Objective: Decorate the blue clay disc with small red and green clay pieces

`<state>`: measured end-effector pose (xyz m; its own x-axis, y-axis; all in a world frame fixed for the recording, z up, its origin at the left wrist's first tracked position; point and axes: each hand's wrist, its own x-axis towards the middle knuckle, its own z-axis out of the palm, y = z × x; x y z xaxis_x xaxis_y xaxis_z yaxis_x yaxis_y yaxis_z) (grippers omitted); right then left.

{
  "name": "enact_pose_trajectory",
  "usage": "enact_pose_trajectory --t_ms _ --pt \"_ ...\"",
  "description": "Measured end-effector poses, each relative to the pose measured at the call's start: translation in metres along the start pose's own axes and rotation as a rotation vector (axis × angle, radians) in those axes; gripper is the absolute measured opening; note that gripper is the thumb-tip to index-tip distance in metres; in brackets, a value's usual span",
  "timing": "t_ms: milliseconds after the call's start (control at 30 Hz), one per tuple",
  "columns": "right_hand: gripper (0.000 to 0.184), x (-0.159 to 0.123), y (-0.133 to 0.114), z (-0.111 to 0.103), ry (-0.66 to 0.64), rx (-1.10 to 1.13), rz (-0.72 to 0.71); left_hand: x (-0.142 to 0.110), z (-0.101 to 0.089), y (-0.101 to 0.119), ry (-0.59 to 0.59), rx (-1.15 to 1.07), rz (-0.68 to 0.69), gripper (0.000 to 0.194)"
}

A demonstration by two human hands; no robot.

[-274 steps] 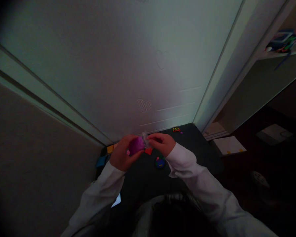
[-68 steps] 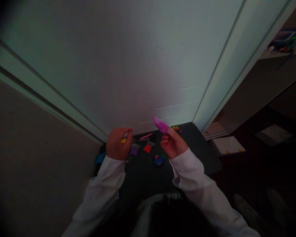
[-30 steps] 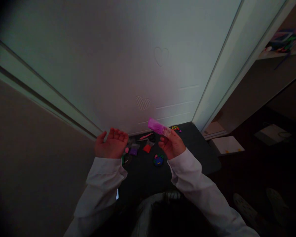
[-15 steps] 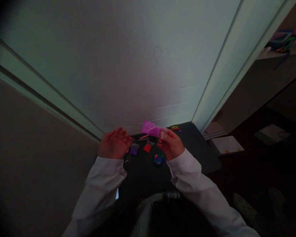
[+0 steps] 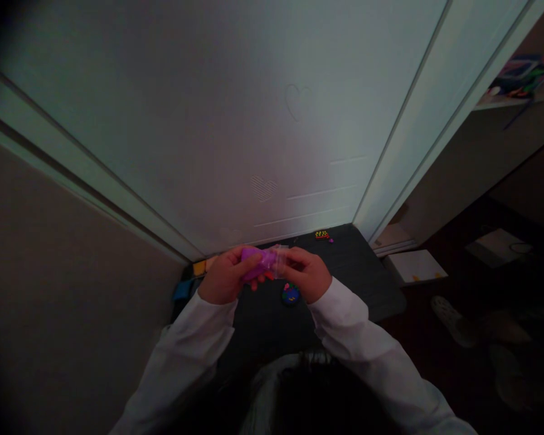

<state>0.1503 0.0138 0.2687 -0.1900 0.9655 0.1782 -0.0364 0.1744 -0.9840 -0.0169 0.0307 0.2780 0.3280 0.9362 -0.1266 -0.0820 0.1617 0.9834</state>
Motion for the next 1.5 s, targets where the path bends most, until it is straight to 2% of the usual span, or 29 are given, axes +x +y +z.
enact_pose_trajectory --t_ms 200,400,600,867,1000,1133,1333,1500 --pt "0.024 0.002 -0.002 -0.005 -0.052 -0.303 -0.104 -0.005 0.005 0.008 0.036 0.088 0.014 0.022" --pt "0.021 0.002 -0.003 -0.006 -0.076 -0.482 -0.226 -0.007 0.008 0.01 0.07 0.083 -0.011 0.02" --pt "0.018 0.001 -0.005 -0.005 -0.097 -0.659 -0.259 -0.008 0.008 0.011 0.067 0.136 -0.024 0.021" --pt "0.003 -0.001 -0.007 0.001 -0.104 -0.704 -0.24 -0.008 0.006 0.005 0.014 0.112 -0.046 0.023" --pt "0.01 -0.003 -0.006 -0.002 -0.118 -0.706 -0.196 -0.008 0.004 0.007 0.022 0.136 -0.054 0.023" --pt "0.027 -0.004 -0.004 -0.005 -0.115 -0.698 -0.156 -0.009 0.002 0.009 0.028 0.157 -0.042 0.024" --pt "0.027 -0.005 -0.008 -0.004 -0.209 -0.719 -0.082 -0.01 0.005 0.008 -0.009 0.145 -0.043 0.024" --pt "0.022 -0.007 -0.012 -0.002 -0.237 -0.738 -0.083 -0.009 0.003 0.002 -0.069 0.143 -0.052 0.022"
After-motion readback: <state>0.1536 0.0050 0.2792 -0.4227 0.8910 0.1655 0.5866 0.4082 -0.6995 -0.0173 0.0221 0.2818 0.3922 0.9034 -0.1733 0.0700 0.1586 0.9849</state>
